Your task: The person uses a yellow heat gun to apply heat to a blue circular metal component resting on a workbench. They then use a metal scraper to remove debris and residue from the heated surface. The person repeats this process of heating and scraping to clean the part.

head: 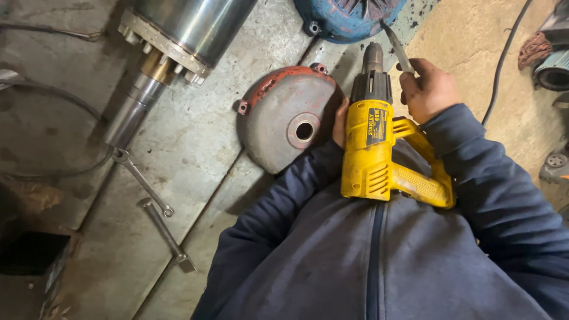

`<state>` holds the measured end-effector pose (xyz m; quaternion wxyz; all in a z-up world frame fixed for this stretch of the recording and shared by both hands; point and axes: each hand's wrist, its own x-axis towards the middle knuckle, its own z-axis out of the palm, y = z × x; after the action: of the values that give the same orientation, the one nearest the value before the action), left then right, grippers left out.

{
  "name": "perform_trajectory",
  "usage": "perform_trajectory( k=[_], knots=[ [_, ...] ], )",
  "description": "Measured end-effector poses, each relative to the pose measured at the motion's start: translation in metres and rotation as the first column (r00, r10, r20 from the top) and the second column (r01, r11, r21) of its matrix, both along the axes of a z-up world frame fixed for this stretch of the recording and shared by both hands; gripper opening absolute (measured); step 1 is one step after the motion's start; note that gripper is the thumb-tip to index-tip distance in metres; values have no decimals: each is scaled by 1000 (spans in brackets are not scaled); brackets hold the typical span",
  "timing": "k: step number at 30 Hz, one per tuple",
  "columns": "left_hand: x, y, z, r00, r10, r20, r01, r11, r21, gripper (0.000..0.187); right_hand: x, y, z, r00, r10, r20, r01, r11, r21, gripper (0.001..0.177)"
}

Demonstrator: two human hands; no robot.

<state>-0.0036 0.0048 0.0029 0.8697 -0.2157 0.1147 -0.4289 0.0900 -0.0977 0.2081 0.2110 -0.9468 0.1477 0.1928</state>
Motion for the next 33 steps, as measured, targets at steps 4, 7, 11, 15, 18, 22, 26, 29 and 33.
perform_trajectory(
  k=[4,7,11,15,18,22,26,29,33],
  knots=[
    [0,-5,-4,999,22,-46,-21,999,26,95,-2,-7,-12,998,-67,4,66,992,111,32],
    [-1,-5,-5,1000,-7,9,6,999,34,95,-4,-9,-16,995,-99,-11,99,988,117,31],
    [0,-3,-2,1000,16,4,-16,1000,-2,96,-4,-10,-16,997,-77,21,73,989,131,31],
    [-7,-6,-9,999,1,-54,-4,999,-54,98,-7,-48,-32,989,118,89,-126,989,81,32],
    [13,14,27,988,-133,-81,133,991,-13,103,8,-77,-34,865,473,171,-404,855,-325,21],
    [6,13,6,989,-142,-49,138,988,-68,106,16,-87,-29,810,538,236,-446,824,-349,19],
    [2,23,7,993,-115,14,115,993,-4,109,12,-87,-32,814,546,199,-482,825,-295,19],
    [4,31,9,989,-117,93,117,993,3,106,-2,-83,-52,884,422,203,-388,903,-186,24],
    [-4,30,-1,988,-125,89,106,975,195,99,-37,-69,-80,959,140,245,-181,971,155,29]
  ],
)
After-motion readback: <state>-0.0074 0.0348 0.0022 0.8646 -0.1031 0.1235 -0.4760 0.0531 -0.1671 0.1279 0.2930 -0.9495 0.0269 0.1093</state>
